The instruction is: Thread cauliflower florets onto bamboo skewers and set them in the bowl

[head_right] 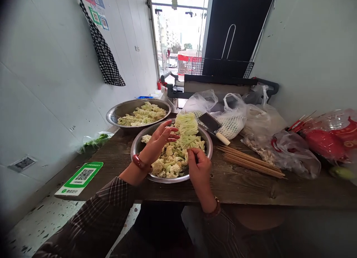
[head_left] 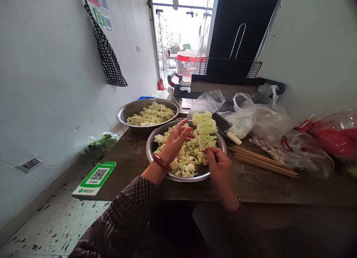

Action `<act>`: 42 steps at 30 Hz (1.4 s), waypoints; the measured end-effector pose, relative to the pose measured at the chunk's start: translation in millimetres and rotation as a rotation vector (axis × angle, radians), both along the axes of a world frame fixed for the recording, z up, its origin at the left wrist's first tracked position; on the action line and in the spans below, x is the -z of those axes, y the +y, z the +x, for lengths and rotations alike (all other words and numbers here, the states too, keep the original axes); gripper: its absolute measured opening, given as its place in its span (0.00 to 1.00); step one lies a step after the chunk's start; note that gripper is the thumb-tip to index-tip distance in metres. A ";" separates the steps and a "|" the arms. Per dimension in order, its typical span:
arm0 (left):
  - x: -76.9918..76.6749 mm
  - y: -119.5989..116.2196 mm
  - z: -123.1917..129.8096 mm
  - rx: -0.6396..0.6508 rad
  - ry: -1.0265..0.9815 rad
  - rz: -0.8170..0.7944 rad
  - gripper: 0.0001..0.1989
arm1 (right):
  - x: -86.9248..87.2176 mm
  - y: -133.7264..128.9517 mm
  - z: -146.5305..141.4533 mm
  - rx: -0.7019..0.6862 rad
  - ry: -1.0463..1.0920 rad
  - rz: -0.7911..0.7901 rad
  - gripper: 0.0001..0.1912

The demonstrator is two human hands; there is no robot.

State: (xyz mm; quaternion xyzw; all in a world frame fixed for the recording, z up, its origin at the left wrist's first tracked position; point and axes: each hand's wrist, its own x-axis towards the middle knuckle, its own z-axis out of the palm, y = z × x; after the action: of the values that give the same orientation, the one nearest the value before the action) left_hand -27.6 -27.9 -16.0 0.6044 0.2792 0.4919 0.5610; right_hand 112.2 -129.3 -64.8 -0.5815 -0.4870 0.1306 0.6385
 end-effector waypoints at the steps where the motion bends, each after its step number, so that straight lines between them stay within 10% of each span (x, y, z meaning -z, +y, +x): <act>1: -0.4 -0.9 -0.1 -0.008 0.015 0.017 0.31 | 0.0 -0.2 0.2 -0.001 -0.004 0.001 0.15; 42: 3.8 -0.7 -11.6 -0.121 -0.128 -0.032 0.14 | 13.5 -2.7 7.4 -0.027 0.156 -0.110 0.21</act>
State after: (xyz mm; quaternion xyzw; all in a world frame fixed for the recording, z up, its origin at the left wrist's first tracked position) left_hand -39.1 -28.6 -19.7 0.5447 0.2866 0.5578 0.5567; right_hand 119.6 -132.0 -78.3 -0.5971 -0.4357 0.2109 0.6397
